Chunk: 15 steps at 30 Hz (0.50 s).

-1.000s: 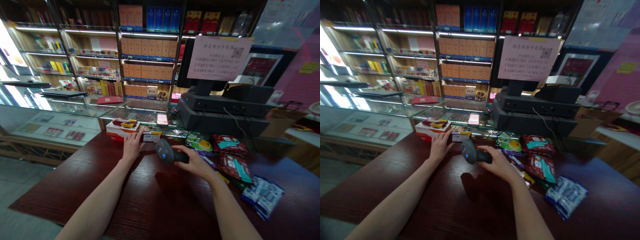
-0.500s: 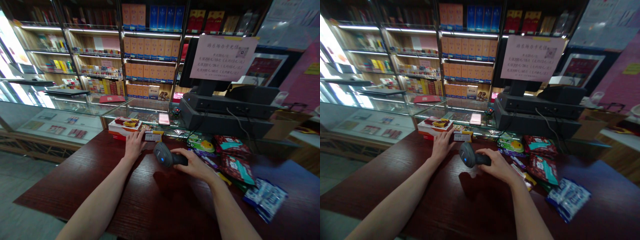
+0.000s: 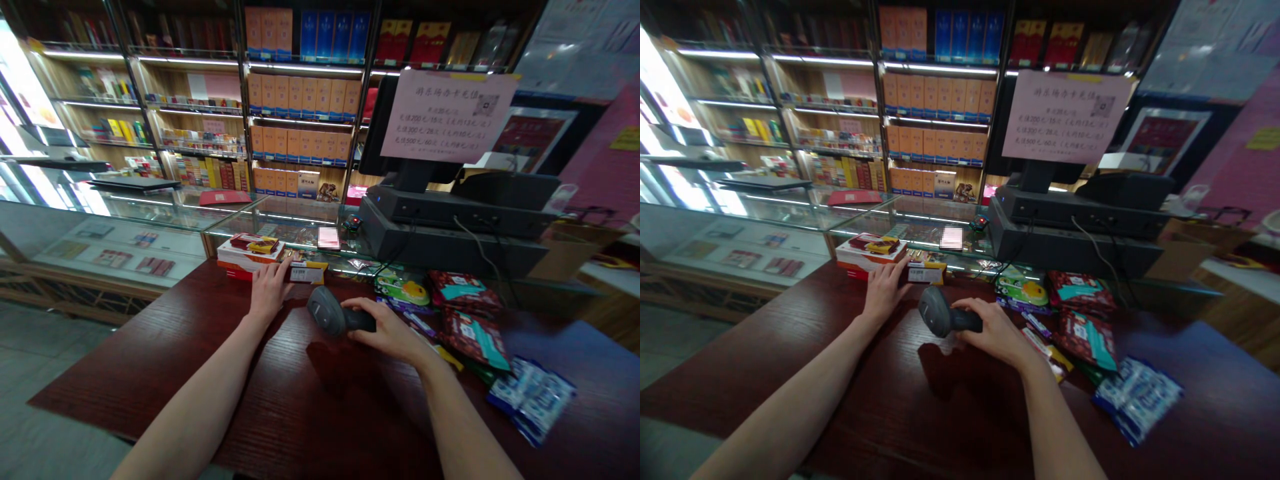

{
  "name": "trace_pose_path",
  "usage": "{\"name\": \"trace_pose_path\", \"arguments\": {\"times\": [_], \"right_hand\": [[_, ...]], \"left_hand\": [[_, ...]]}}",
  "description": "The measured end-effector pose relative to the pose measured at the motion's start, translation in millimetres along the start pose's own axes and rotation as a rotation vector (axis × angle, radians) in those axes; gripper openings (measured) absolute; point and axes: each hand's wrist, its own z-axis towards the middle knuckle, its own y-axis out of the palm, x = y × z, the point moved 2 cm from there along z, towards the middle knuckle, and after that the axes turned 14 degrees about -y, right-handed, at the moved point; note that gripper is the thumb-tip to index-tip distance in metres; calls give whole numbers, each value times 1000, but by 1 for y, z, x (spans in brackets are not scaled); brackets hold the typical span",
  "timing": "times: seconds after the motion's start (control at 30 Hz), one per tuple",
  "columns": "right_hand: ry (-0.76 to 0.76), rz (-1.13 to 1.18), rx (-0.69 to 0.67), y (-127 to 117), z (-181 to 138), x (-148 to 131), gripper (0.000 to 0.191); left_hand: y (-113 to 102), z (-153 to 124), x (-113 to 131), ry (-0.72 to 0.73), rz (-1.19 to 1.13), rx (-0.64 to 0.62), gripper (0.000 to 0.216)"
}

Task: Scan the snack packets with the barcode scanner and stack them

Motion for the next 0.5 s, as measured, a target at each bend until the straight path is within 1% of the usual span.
{"name": "trace_pose_path", "arguments": {"times": [0.07, 0.27, 0.4, 0.5], "right_hand": [[0, 11, -5, 2, 0, 1, 47], [47, -42, -80, 14, 1, 5, 65], [73, -58, -153, 22, 3, 6, 70], [104, -61, -175, 24, 3, 6, 71]], "left_hand": [[-2, 0, 1, 3, 4, -3, 68], [-1, -1, -1, 19, -8, 12, 67], [1, -1, -3, 17, -15, 13, 67], [0, -1, -2, 25, -19, 15, 68]]}}
